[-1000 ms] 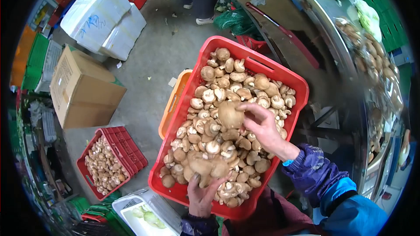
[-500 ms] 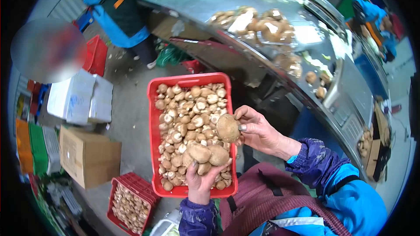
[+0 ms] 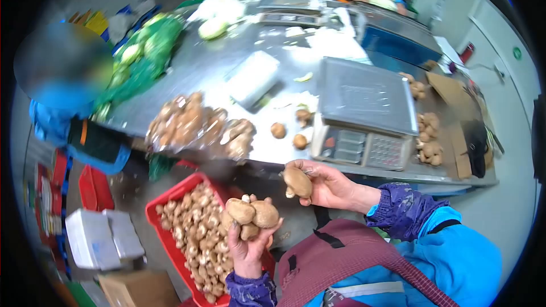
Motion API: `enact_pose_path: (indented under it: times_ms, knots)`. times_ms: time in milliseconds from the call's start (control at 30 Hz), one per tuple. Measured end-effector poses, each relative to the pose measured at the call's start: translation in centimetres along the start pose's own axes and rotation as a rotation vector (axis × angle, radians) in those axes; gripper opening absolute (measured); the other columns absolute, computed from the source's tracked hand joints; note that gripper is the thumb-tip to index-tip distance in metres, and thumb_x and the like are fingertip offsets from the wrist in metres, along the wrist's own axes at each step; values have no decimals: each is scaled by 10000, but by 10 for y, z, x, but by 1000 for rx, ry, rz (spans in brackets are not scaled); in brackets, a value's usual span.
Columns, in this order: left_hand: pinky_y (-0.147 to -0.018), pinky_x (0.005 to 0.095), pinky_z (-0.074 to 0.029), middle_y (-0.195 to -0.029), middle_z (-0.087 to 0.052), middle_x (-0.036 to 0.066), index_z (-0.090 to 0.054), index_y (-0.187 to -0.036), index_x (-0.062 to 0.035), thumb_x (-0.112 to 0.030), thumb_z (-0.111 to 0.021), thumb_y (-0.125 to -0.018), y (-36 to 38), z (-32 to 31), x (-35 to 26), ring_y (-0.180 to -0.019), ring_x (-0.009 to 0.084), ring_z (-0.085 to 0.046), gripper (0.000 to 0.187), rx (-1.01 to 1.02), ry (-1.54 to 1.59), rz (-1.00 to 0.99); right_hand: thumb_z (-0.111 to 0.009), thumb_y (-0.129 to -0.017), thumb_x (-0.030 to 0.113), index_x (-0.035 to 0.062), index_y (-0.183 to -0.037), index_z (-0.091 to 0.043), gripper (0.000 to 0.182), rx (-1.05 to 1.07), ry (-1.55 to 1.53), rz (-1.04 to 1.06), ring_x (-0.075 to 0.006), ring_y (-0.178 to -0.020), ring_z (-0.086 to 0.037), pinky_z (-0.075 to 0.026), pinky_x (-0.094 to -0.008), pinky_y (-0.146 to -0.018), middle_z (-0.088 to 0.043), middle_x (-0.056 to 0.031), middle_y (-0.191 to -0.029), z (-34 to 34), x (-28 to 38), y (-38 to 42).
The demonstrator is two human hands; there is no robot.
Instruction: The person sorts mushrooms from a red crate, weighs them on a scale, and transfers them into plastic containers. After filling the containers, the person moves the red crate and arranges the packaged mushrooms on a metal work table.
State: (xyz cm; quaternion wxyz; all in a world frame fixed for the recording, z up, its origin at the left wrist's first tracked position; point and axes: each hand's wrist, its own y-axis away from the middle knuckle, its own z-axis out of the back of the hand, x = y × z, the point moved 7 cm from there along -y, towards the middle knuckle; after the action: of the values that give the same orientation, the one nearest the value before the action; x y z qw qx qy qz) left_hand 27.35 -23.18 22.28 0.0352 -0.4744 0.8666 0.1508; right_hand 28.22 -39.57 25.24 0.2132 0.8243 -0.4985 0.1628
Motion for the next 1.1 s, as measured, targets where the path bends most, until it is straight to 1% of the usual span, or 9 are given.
enact_pose_path:
  times_ms: [100, 267, 400, 433, 500, 567, 767, 867, 1100]
  knots:
    - [-934, 685, -276, -1281, -400, 90, -363, -1259, -115, -192, -691, -723, -40, -32, 45, -1268, 351, -291, 633, 30, -73, 151, -515, -872, 333, 68, -1070, -486, 332, -100, 205, 78, -136, -749, -548, -460, -264, -564, -487, -44, -874, 47, 43, 38]
    - [-983, 621, -285, -1322, -365, 136, -303, -1309, -72, -203, -575, -824, -114, -87, 132, -1246, 355, -323, 571, 29, -265, 388, -631, -782, 130, 48, -1138, -452, 408, -301, 877, 333, -64, -814, -461, -404, -210, -737, -469, -8, -899, 69, 133, 98]
    - [-946, 552, -385, -1278, -402, 157, -330, -1277, -53, -221, -533, -865, -177, -120, 191, -1181, 343, -415, 490, 107, -377, 510, -694, -704, 309, 52, -1188, -439, 604, -486, 1217, 487, -279, -977, -557, -431, -357, -831, -568, -171, -1015, 100, 192, 118]
    - [-941, 542, -396, -1267, -409, 160, -333, -1271, -52, -223, -534, -866, -193, -116, 205, -1175, 340, -422, 483, 111, -403, 537, -694, -704, 309, 52, -1188, -439, 604, -475, 1212, 492, -279, -977, -557, -431, -357, -831, -568, -171, -1015, 110, 203, 119]
    - [-950, 594, -356, -1294, -376, 177, -335, -1280, -60, -238, -529, -869, -218, -120, 221, -1217, 353, -367, 488, 55, -469, 532, -690, -698, 342, 46, -1175, -457, 608, -539, 1316, 343, -307, -928, -585, -451, -368, -796, -594, -190, -1000, 122, 222, 121]
    - [-914, 516, -435, -1262, -402, 169, -338, -1258, -45, -211, -547, -863, -236, -127, 238, -1180, 324, -420, 476, 68, -473, 565, -677, -684, 349, 44, -1140, -488, 580, -579, 1324, 363, -317, -852, -608, -466, -370, -749, -619, -190, -932, 132, 239, 122]
    - [-889, 481, -466, -1186, -450, 123, -393, -1208, -43, -160, -616, -812, -282, -110, 250, -1089, 269, -480, 469, -44, -567, 557, -653, -671, 356, 57, -1087, -553, 522, -653, 1590, 61, -313, -799, -617, -470, -356, -724, -641, -165, -888, 184, 278, 112]
    - [-729, 378, -537, -982, -557, 81, -520, -1060, -67, -163, -653, -780, -297, -98, 246, -940, 202, -561, 325, -96, -823, 589, -644, -662, 398, 71, -1103, -557, 556, -578, 1655, -22, -320, -807, -609, -468, -365, -711, -636, -161, -850, 204, 281, 100]
    - [-631, 283, -525, -930, -552, 65, -463, -1109, -21, -187, -670, -779, -304, -107, 229, -802, 150, -584, 424, -21, -1512, 624, -641, -662, 422, 120, -1109, -559, 546, -676, 1884, -136, -298, -798, -608, -463, -381, -686, -637, -118, -820, 192, 289, 106]
